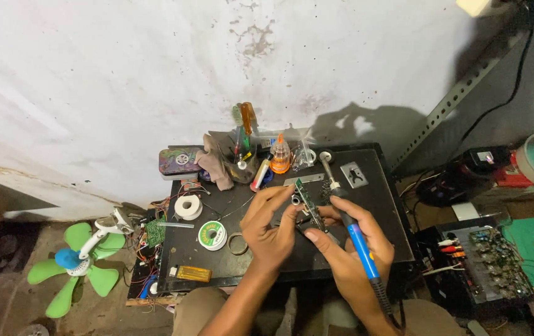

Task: Soldering and desoldering electronic components on a printed circuit board at a repair bench.

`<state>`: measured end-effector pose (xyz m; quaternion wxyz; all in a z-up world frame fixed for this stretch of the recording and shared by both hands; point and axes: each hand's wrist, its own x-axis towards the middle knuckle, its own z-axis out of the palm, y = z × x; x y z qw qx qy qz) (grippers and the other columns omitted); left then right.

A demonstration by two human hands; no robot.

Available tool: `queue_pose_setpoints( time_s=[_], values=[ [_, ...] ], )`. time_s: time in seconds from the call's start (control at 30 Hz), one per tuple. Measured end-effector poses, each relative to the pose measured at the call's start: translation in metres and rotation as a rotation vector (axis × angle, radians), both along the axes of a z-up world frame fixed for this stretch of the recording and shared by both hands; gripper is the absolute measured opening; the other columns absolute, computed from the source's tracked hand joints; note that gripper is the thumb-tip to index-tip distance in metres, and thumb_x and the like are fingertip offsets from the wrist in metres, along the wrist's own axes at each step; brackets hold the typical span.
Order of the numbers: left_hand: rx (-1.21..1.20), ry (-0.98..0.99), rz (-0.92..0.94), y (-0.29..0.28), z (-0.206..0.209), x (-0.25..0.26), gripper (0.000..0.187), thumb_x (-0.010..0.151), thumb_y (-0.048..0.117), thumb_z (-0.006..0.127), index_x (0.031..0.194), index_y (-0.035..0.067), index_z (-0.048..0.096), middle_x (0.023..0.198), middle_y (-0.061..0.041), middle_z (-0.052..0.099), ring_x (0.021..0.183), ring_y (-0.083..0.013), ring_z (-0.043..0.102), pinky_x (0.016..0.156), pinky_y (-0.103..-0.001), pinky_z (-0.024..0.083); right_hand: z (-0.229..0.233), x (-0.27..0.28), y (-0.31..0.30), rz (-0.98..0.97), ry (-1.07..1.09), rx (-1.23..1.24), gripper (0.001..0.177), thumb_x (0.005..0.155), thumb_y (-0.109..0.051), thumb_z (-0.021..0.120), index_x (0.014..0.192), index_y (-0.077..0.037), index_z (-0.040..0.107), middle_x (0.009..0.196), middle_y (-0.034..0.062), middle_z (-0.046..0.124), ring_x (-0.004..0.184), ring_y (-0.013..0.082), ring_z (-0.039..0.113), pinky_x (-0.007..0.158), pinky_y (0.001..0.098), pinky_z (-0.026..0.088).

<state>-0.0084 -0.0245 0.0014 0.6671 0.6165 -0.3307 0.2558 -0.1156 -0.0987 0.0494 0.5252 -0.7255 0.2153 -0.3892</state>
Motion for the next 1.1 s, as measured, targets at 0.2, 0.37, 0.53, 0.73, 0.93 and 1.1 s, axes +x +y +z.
queue_pose_setpoints(
  time_s=[0.2,0.37,0.53,0.73,0.93,1.1],
  values=[
    [0.000,-0.016,-0.008,-0.002,0.007,0.002,0.016,0.092,0.007,0.074,0.107,0.000,0.073,0.102,-0.015,0.071,0.092,-0.0247,0.072,0.083,-0.033,0.060,-0.011,0.003,-0.010,0.138,-0.120,0.164,0.056,0.075,-0.002,0.082,0.128,0.005,0.064,0.105,0.0215,0.078,0.095,0.0222,0.073,0.091,0.0292,0.059],
    [0.025,-0.098,-0.032,0.000,0.004,0.008,0.017,0.096,0.007,0.072,0.111,0.000,0.071,0.098,-0.016,0.068,0.088,-0.0257,0.069,0.078,-0.033,0.058,-0.014,0.003,-0.011,0.133,-0.082,0.291,0.055,0.074,0.002,0.081,0.127,0.003,0.065,0.103,0.0222,0.077,0.092,0.0239,0.073,0.092,0.0314,0.061],
    [0.029,-0.074,-0.049,0.004,0.004,0.009,0.017,0.098,0.012,0.067,0.109,-0.001,0.069,0.100,-0.017,0.068,0.090,-0.0277,0.069,0.081,-0.035,0.058,-0.006,0.001,-0.011,0.180,-0.079,0.169,0.057,0.076,-0.004,0.079,0.130,0.006,0.062,0.107,0.0235,0.077,0.095,0.0255,0.075,0.092,0.0328,0.063],
    [-0.091,0.334,-0.222,0.000,-0.032,0.022,0.027,0.102,0.026,0.061,0.115,0.004,0.065,0.111,-0.009,0.063,0.103,-0.0215,0.062,0.090,-0.035,0.050,-0.007,-0.006,-0.026,0.172,-0.062,-0.011,0.048,0.096,-0.024,0.056,0.133,0.006,0.059,0.101,0.0200,0.078,0.084,0.0236,0.073,0.087,0.0322,0.058],
    [-0.311,0.719,-0.572,-0.003,-0.046,0.025,0.060,0.079,0.045,0.075,0.116,-0.001,0.063,0.103,-0.016,0.074,0.089,-0.0188,0.069,0.077,-0.029,0.058,-0.035,-0.014,-0.043,0.207,-0.182,0.042,0.066,0.099,-0.044,0.048,0.130,0.013,0.059,0.092,0.0205,0.066,0.065,0.0187,0.055,0.056,0.0287,0.042],
    [-0.434,0.904,-0.754,-0.009,-0.047,0.016,0.034,0.087,0.014,0.079,0.112,-0.003,0.062,0.095,-0.022,0.073,0.080,-0.0246,0.068,0.074,-0.032,0.056,-0.041,-0.030,-0.042,0.148,-0.147,0.210,0.068,0.083,-0.028,0.067,0.137,0.012,0.056,0.091,0.0255,0.072,0.067,0.0257,0.072,0.068,0.0337,0.066]
  ],
)
